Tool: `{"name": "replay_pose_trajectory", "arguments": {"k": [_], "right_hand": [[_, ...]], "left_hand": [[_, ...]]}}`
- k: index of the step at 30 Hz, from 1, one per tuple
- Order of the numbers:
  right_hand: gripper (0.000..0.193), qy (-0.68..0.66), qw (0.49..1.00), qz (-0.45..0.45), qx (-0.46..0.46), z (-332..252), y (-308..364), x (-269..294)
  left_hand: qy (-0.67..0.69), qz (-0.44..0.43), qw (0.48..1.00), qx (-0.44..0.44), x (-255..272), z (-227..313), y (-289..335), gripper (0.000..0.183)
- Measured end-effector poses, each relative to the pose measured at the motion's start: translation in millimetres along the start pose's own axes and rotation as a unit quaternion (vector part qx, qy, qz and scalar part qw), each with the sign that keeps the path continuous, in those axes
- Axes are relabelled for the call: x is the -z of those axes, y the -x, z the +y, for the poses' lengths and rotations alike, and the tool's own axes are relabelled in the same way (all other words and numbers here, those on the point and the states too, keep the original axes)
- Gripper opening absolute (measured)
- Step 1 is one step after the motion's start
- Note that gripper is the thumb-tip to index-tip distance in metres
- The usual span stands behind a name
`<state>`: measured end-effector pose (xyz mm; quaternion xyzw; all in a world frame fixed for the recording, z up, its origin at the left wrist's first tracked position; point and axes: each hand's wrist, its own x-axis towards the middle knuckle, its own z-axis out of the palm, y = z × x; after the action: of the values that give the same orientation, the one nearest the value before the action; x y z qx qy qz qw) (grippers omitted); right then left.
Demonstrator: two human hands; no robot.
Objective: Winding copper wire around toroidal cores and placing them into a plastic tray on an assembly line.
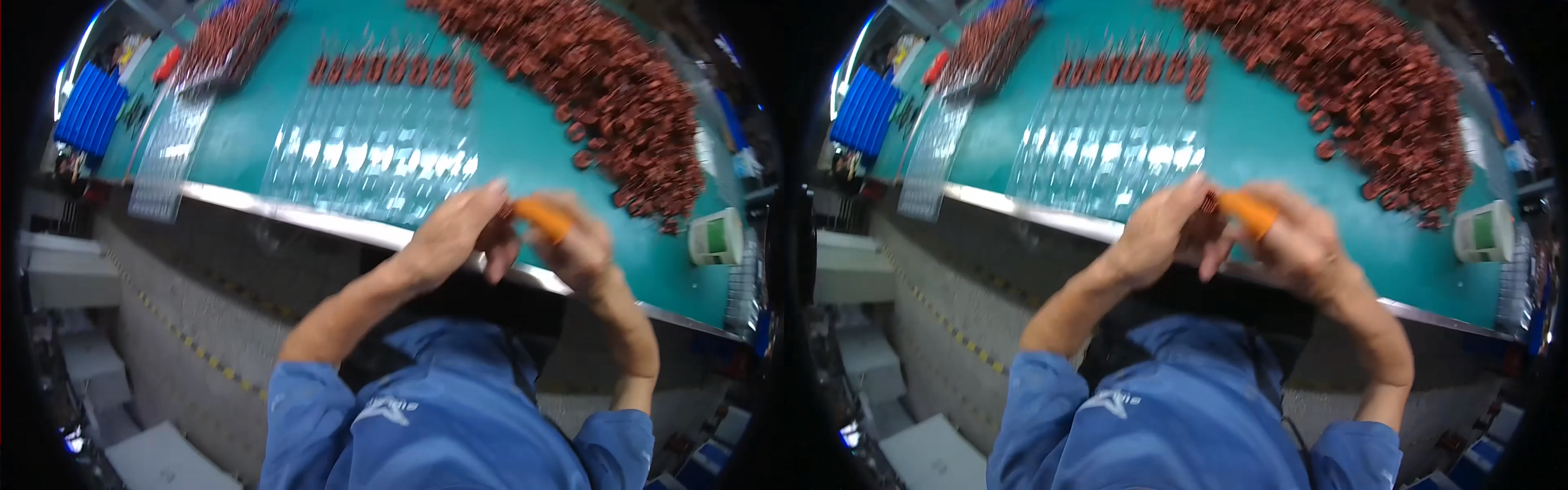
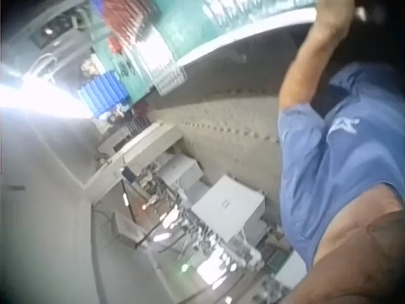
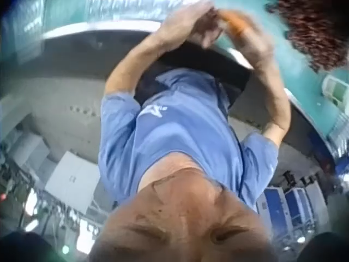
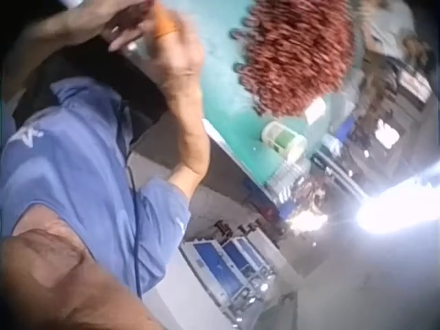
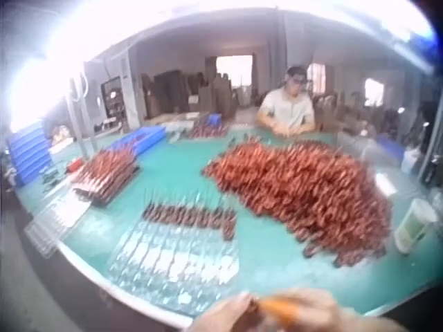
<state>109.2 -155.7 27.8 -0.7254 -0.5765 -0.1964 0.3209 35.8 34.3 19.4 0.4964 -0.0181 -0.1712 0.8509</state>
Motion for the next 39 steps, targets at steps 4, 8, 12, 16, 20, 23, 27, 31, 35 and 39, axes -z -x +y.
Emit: {"name": "replay_pose_trajectory", "arguments": {"k": [4, 8, 12, 16, 20, 23, 27, 31, 35, 39], "right_hand": [[0.014, -0.037, 0.985, 0.075, -0.149, -12.7, -22.7, -5.0], [0.022, -0.273, 0.926, 0.101, -0.242, -18.7, -22.0, -20.8], [0.034, -0.470, 0.810, 0.119, -0.330, -22.2, -32.9, -24.2], [0.037, -0.391, 0.843, 0.145, -0.340, -19.3, -23.5, -20.9], [0.036, -0.398, 0.835, 0.169, -0.340, -31.0, -26.6, -10.3], [0.031, -0.455, 0.787, 0.088, -0.406, -19.0, -21.5, 2.1], [0.031, -0.414, 0.849, 0.136, -0.298, -18.5, -22.6, -27.8], [0.019, -0.187, 0.940, 0.213, -0.187, -17.8, -20.9, -11.6], [0.020, -0.068, 0.964, 0.236, -0.104, -19.3, -26.4, 6.6], [0.021, -0.115, 0.959, 0.221, -0.136, -17.9, -21.3, 4.5]], "left_hand": [[-0.113, 0.030, 0.989, -0.094, 2.1, 14.3, 3.3, 0.042], [-0.189, 0.024, 0.973, -0.128, 11.9, 28.8, 5.6, 0.034], [-0.191, 0.027, 0.971, -0.142, 12.4, 41.1, 5.0, 0.032], [-0.147, -0.043, 0.986, -0.063, 10.0, 53.1, 5.1, 0.031], [-0.201, -0.051, 0.976, -0.062, -4.8, 65.8, 6.3, 0.027], [-0.218, -0.034, 0.972, -0.082, -12.0, 49.9, -4.3, 0.024], [-0.222, 0.045, 0.969, -0.103, -12.3, 41.3, 13.7, 0.032], [-0.317, 0.082, 0.919, -0.220, -26.4, 37.5, 9.8, 0.029], [-0.386, 0.117, 0.861, -0.309, -33.6, 35.5, 5.6, 0.027], [-0.447, 0.106, 0.840, -0.287, -31.8, 36.8, 7.2, 0.026]]}}
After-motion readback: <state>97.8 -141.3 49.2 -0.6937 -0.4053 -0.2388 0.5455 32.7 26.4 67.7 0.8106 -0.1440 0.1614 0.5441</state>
